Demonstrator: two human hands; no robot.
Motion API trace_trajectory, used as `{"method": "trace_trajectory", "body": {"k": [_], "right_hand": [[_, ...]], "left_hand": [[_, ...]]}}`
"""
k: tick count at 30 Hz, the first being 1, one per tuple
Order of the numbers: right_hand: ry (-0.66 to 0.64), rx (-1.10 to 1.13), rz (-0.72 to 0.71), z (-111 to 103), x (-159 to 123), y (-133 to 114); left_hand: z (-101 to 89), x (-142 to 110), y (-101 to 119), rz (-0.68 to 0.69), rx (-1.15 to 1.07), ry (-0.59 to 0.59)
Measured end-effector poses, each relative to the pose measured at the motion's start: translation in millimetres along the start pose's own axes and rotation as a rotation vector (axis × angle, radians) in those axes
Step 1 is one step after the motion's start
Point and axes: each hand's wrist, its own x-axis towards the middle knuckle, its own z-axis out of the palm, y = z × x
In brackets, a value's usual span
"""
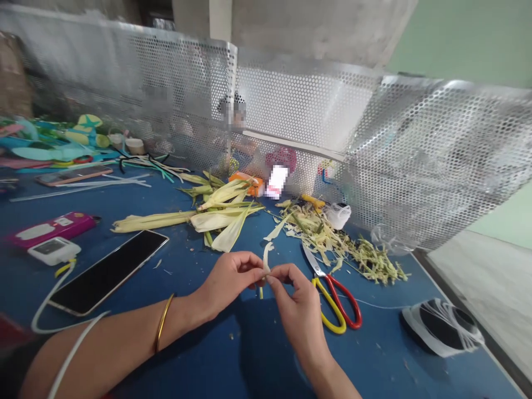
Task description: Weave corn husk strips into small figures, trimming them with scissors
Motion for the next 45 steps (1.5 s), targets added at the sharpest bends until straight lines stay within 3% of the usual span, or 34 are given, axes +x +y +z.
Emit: {"method": "trace_trajectory", "body": {"k": [11, 15, 18, 24, 36, 39, 42, 45], "right_hand": [[0.097, 0.178, 0.11, -1.2, 3.3, 7.1], [0.014, 0.312, 0.215, -2.6, 3.0, 1.3], [-0.087, 0.376, 0.287, -3.3, 3.1, -3.2], [-0.163, 0.444, 0.383, -4.5, 3.4, -6.9], [0.005, 0.314, 0.257, 0.5, 6.1, -0.2], [-0.014, 0.315, 0.27, -2.3, 7.1, -0.1], [0.047, 0.28, 0.256, -6.9, 8.0, 0.9], [0.114, 0.205, 0.135, -10.1, 7.7, 0.0]], "left_hand": [[1.9, 1.4, -2.5, 0.007, -0.079, -0.067], [2.2, 0.9, 1.1, -0.004, -0.143, -0.093], [0.7, 0.4, 2.9, 0.042, -0.063, -0.096], [-4.2, 3.2, 1.2, 0.069, 0.058, -0.157], [-5.5, 2.9, 2.0, 0.079, 0.296, -0.058], [-5.3, 2.2, 4.8, 0.039, 0.257, -0.07], [-4.0, 2.2, 8.3, -0.008, 0.201, -0.04], [-2.3, 2.6, 10.8, -0.09, 0.027, -0.001]]}}
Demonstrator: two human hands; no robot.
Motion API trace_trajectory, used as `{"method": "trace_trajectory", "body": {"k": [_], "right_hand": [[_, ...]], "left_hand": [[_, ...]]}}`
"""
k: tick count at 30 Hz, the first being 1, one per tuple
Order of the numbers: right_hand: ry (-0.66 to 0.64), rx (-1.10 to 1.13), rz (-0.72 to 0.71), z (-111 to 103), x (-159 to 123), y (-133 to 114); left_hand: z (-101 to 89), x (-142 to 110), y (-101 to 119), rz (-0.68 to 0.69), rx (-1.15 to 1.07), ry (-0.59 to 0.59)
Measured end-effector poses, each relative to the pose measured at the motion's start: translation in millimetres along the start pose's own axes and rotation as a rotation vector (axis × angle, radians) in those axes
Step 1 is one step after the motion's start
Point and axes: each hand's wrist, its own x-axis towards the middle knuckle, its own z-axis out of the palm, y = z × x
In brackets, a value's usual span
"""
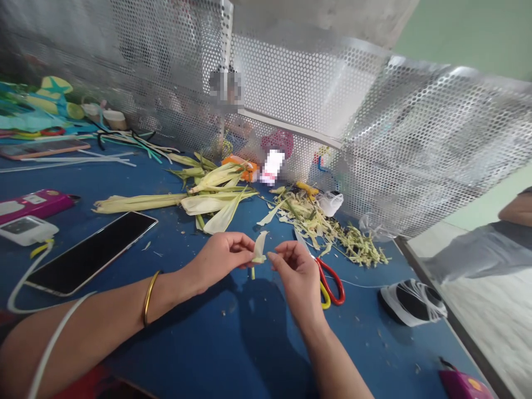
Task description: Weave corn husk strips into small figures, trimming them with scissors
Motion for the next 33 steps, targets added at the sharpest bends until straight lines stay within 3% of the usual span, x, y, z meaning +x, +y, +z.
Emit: {"method": "trace_trajectory", "body": {"k": [5, 11, 19, 33], "right_hand": [[-0.097, -0.277, -0.387, 3.4, -6.3, -4.3], [-0.068, -0.404, -0.485, 6.5, -10.2, -2.6], [-0.061, -0.359, -0.418, 6.1, -7.9, 0.1], [-0.106, 0.038, 0.024, 7.1, -6.2, -0.3]], "left_hand": [[0.5, 0.1, 0.6, -0.117, -0.21, -0.018], [-0.6, -1.2, -0.5, -0.155, -0.29, -0.093], [3.2, -0.4, -7.7, -0.017, -0.238, -0.05], [4.4, -2.7, -1.6, 0.025, -0.151, -0.084]]}}
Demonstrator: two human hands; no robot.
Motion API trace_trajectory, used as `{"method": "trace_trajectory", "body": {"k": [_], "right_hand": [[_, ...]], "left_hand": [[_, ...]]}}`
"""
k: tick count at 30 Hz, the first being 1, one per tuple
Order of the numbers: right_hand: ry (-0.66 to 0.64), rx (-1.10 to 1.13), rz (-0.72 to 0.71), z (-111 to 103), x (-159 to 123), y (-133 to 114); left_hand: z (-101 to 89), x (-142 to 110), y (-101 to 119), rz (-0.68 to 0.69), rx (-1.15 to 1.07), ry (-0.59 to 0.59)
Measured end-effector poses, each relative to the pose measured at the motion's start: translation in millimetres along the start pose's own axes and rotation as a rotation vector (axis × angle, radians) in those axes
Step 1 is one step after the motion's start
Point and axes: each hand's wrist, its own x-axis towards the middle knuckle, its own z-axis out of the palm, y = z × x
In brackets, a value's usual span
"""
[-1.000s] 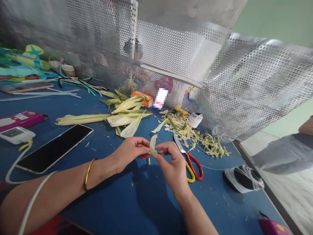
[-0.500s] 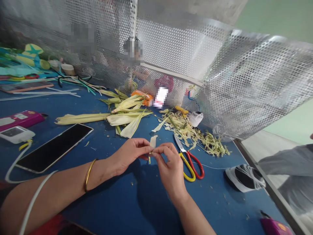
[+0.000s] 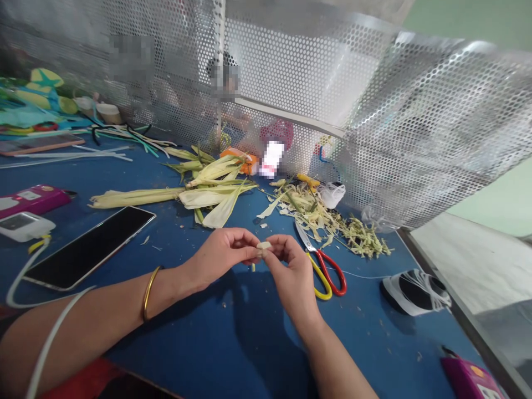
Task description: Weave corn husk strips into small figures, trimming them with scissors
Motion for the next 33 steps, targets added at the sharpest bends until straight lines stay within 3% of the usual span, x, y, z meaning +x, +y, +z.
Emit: {"method": "trace_trajectory", "body": {"k": [5, 14, 18, 21, 24, 33], "right_hand": [[-0.102, 0.069, 0.143, -1.1, 1.8, -4.3], [-0.051, -0.056, 0.101, -1.1, 2.2, -0.5], [0.015, -0.161, -0.022, -4.0, 2.1, 1.8], [0.022, -0.283, -0.26, -5.6, 1.8, 0.6], [-0.008, -0.392, -0.437, -5.0, 0.9, -0.2], [0.013, -0.452, -0.407, -4.7, 0.6, 1.2]], "left_hand": [[-0.4, 0.1, 2.3, -0.041, 0.028, -0.009], [-9.5, 3.3, -5.3, 0.08, 0.372, 0.002], [-6.0, 3.3, -0.2, -0.073, 0.102, 0.039], [-5.1, 2.7, 3.4, -0.208, -0.053, 0.046], [-5.7, 1.8, 4.9, -0.238, -0.11, 0.043], [-6.2, 2.4, 1.6, -0.198, -0.08, -0.002]]}}
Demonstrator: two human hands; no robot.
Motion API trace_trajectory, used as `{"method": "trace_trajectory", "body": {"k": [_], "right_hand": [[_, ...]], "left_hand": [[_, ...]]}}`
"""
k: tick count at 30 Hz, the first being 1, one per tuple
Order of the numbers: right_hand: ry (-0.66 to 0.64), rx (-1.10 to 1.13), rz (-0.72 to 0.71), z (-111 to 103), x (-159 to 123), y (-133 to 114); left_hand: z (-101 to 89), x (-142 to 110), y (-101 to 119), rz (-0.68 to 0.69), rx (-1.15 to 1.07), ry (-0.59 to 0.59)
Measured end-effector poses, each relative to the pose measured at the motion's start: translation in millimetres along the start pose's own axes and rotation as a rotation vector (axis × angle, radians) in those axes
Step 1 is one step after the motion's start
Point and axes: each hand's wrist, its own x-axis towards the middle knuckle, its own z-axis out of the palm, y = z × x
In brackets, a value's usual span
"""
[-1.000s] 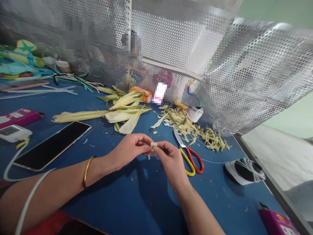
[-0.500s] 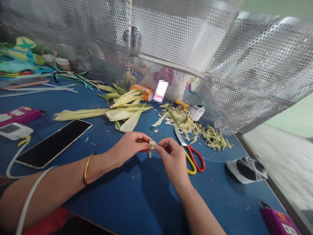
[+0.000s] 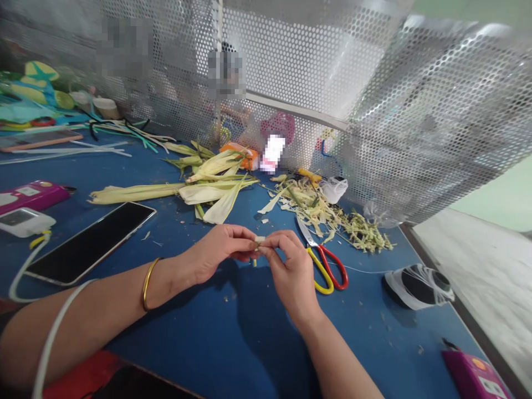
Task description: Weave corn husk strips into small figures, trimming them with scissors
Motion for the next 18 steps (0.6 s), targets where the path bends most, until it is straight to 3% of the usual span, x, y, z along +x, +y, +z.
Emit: {"method": "trace_trajectory", "body": {"k": [7, 12, 15, 18], "right_hand": [[-0.032, 0.16, 0.232, 1.8, 0.1, -4.1], [-0.007, 0.285, 0.307, 4.1, 0.1, -0.6], [0.014, 0.263, 0.27, 2.2, 0.8, -0.1], [0.061, 0.152, 0.09, -0.9, 2.1, -1.7]], "left_hand": [[3.8, -2.2, 0.3, 0.13, 0.173, -0.011], [6.3, -3.3, 0.2, 0.124, 0.202, -0.008], [4.6, -2.6, 0.3, 0.063, 0.117, -0.02], [2.2, -1.8, 0.9, -0.012, -0.019, -0.016]]}}
